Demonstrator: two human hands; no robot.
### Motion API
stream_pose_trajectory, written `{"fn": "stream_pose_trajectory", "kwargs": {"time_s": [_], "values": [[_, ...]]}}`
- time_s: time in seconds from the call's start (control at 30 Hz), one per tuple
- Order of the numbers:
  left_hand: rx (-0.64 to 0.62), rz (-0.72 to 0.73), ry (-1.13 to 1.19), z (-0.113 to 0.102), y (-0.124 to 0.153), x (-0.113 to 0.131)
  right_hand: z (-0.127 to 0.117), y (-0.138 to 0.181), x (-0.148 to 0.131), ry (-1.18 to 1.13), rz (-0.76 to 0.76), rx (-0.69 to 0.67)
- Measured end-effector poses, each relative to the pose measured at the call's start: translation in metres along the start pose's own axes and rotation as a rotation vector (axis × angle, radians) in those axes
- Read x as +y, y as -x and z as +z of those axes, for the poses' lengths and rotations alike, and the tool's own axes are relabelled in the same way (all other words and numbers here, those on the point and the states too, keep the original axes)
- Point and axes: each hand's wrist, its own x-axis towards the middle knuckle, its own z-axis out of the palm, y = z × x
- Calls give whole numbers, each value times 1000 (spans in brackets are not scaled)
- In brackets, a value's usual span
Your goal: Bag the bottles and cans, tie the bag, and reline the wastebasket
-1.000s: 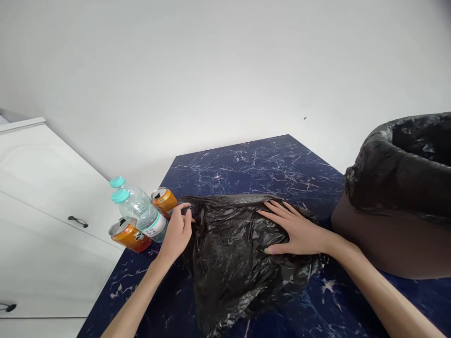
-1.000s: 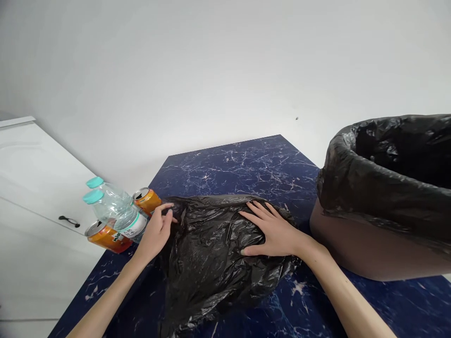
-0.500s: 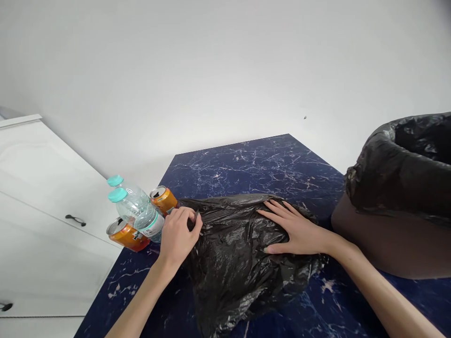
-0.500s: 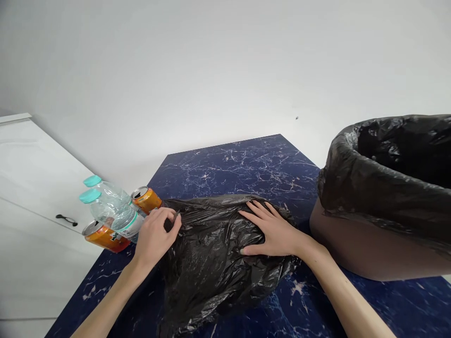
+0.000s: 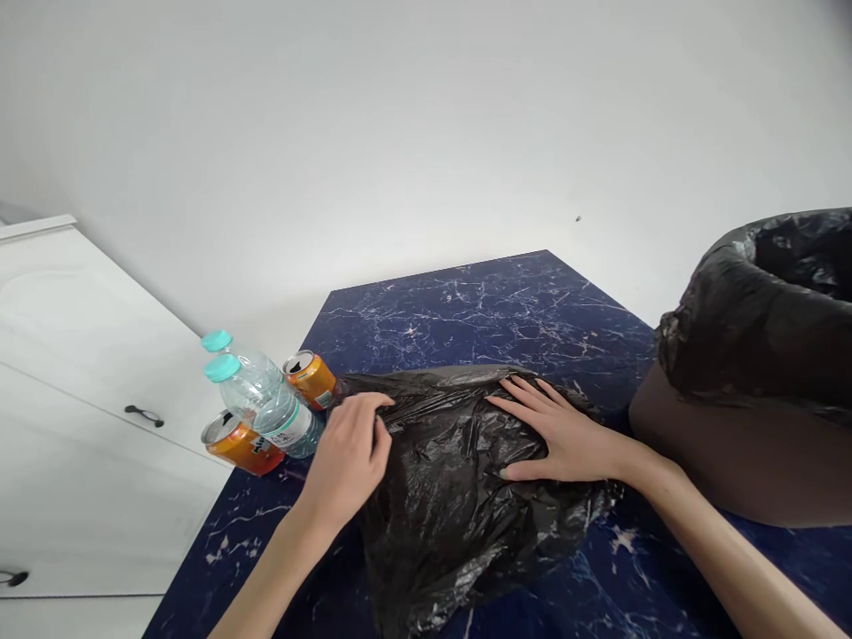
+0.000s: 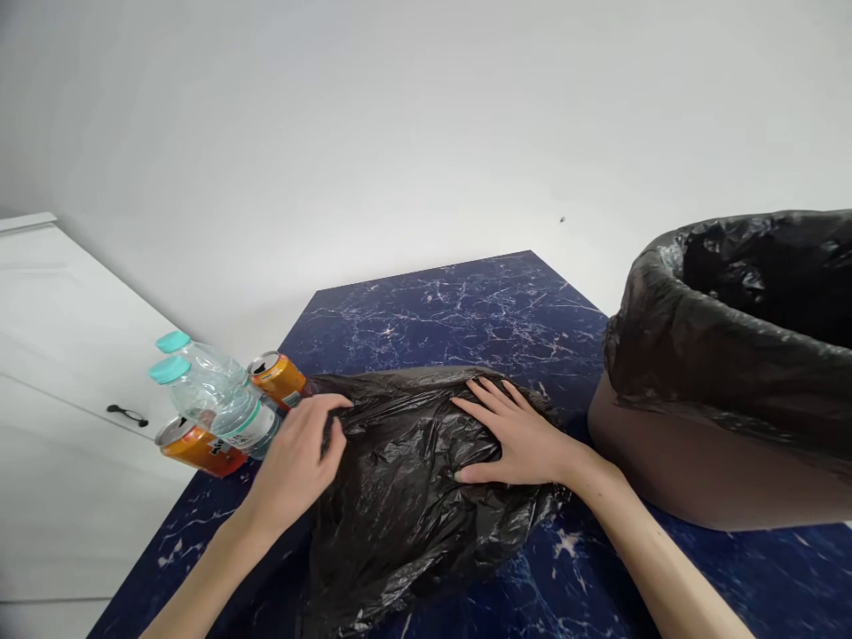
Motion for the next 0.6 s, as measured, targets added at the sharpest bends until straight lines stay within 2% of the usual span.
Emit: {"fn": "stream_pose_trajectory", "kwargs": {"time_s": [0.1,0.27,0.37,0.5,0.6], "values": [[-125,20,-14,17,3,3,1,0,0,-4,9,5],[-208,-132,-143,42,15,-7,0,1,-2,-24,24,12],[-228,-146,-155,38,14,-6,0,1,-2,-18,26,9],[-229,-84,-85,20,3,9,1,0,-2,-7,23,9],[-251,-29,-7,16,-1,18,1,0,-2,-15,19,24]]}}
